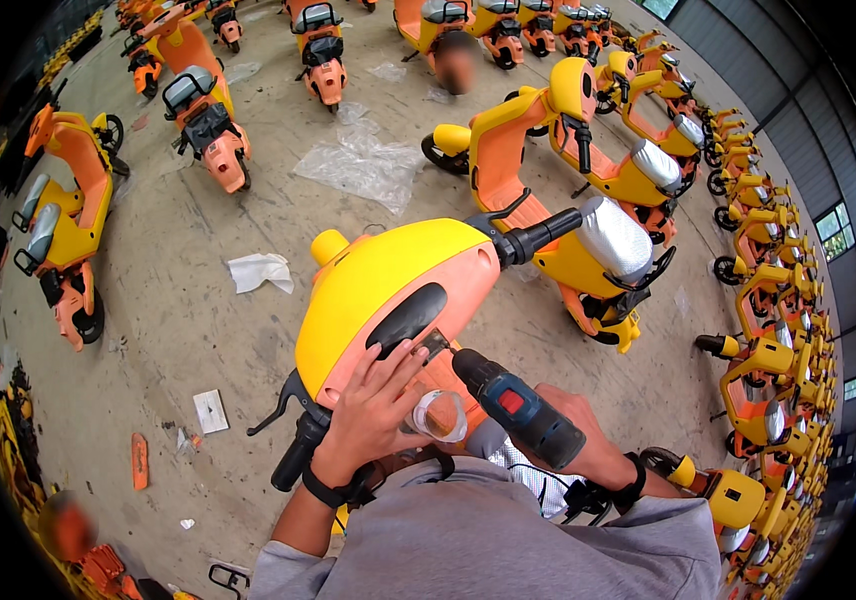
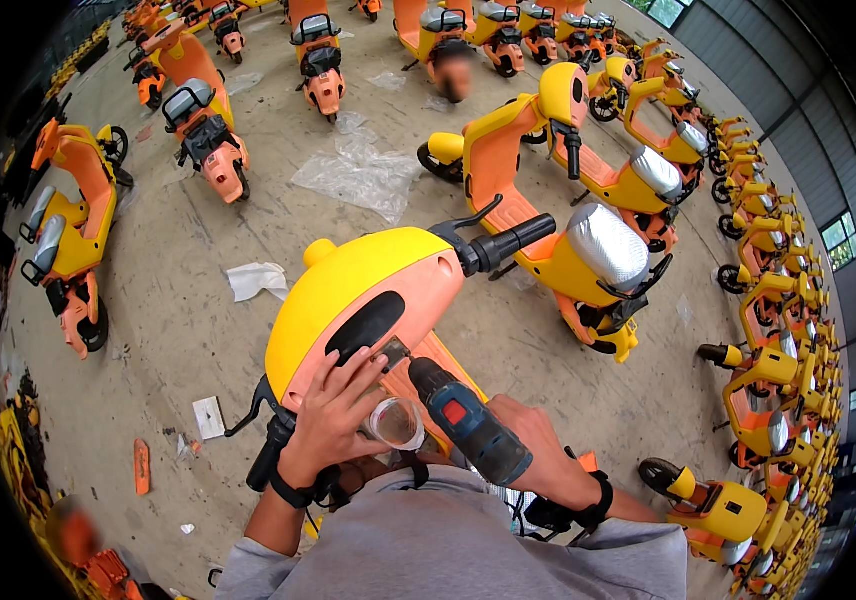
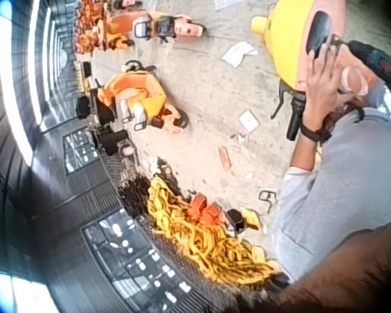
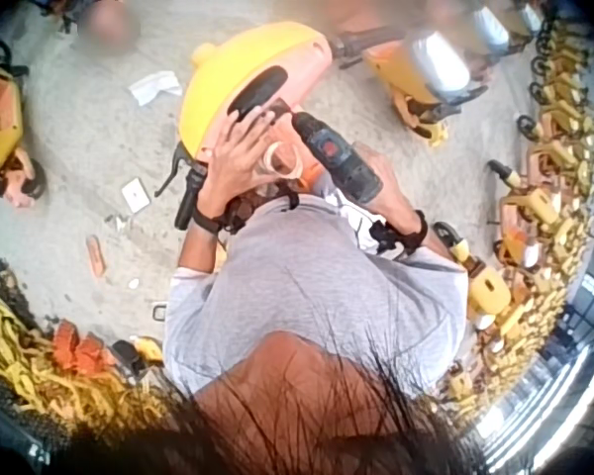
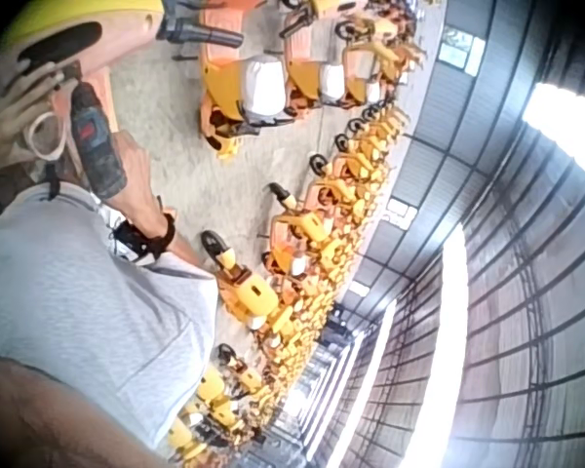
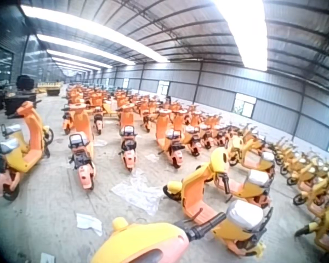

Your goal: The person uses a power drill to secure the front console and dashboard components of an electric scooter, then retrieves a bucket-like internal storage part and installs it into another scooter's chassis on a pallet.

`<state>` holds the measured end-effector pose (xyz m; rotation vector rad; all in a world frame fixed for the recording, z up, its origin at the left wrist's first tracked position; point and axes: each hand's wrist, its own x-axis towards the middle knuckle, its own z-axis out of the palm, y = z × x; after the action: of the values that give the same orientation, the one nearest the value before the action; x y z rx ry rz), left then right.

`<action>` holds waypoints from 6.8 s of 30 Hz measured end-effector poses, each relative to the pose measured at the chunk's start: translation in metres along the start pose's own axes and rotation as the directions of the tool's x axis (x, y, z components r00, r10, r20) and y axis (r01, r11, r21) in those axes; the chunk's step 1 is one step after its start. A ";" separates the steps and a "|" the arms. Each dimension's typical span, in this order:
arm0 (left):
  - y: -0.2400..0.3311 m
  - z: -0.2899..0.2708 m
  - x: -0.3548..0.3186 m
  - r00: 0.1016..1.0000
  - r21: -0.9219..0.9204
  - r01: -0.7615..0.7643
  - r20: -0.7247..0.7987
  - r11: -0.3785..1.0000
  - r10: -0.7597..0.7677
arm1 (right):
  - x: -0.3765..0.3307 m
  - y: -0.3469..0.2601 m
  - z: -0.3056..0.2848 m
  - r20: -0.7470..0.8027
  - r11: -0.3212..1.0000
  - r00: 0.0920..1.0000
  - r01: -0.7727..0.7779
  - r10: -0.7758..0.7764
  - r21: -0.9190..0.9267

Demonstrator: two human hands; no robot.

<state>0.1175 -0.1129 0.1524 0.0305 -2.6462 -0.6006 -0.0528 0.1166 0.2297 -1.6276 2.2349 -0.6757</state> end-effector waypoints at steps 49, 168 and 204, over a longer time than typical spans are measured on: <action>0.029 0.035 -0.018 0.972 -0.512 0.210 0.013 0.833 -0.236 | -0.013 0.029 0.027 -0.172 0.955 0.985 0.079 -0.030 0.287; -0.010 0.158 -0.016 0.766 -0.856 0.438 0.196 0.273 -0.613 | -0.061 0.050 0.059 -0.193 0.880 0.970 -0.038 0.146 0.473; 0.032 -0.019 -0.006 0.980 0.032 -0.055 0.195 0.998 0.048 | -0.042 0.022 0.065 -0.274 0.850 0.961 0.124 0.025 0.512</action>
<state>0.1324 -0.0911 0.1785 -0.0898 -2.8366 -0.5635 -0.0253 0.1493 0.1610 -1.3733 1.9214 -1.4575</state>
